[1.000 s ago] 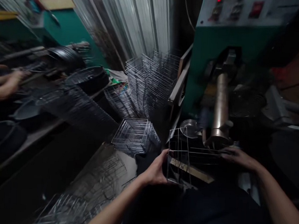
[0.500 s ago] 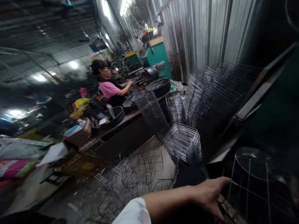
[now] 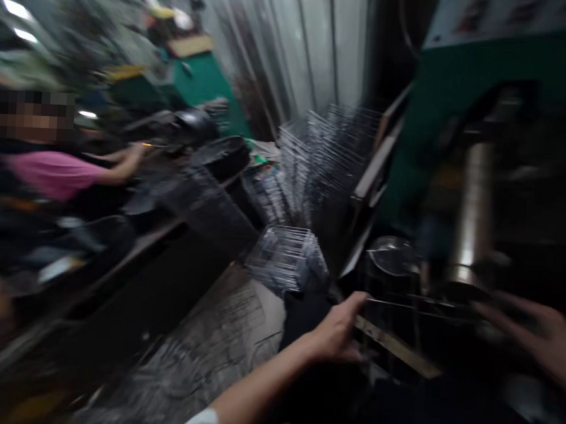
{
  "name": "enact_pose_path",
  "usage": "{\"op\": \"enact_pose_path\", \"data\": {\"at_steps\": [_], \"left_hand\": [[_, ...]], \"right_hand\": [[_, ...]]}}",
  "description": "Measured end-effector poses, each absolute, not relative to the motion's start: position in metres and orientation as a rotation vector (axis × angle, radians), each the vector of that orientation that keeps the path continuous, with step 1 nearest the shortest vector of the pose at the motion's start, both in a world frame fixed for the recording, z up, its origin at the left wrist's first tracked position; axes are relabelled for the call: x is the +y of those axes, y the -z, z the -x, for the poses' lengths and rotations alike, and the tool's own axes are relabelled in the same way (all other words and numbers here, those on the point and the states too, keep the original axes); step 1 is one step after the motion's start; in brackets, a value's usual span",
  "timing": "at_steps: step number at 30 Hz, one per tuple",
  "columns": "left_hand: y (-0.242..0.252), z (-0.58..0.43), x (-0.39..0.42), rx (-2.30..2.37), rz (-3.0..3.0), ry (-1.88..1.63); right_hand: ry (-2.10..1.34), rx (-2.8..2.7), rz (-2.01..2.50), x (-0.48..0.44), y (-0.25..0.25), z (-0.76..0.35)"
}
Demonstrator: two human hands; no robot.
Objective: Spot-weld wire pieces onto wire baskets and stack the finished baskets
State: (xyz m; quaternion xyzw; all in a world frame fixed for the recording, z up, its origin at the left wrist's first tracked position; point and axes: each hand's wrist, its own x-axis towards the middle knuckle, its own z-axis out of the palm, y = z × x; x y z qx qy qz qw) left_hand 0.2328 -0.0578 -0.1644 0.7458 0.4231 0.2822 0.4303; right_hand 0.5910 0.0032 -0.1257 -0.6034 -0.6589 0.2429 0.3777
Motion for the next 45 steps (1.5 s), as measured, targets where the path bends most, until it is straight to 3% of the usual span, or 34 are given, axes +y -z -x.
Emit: {"op": "enact_pose_path", "data": {"at_steps": [3, 10, 45], "left_hand": [[0.175, -0.234, -0.057, 1.096, -1.856, -0.729], [0.186, -0.245, -0.057, 1.068, -1.960, -0.815], [0.189, -0.264, -0.047, 1.144, -1.900, -0.697]], "right_hand": [[-0.851, -1.648, 1.603, -0.007, 0.111, -0.594], [-1.015, -1.598, 1.548, -0.002, 0.110, -0.587], [-1.007, -1.565, 1.488, 0.002, 0.133, -0.618]]}}
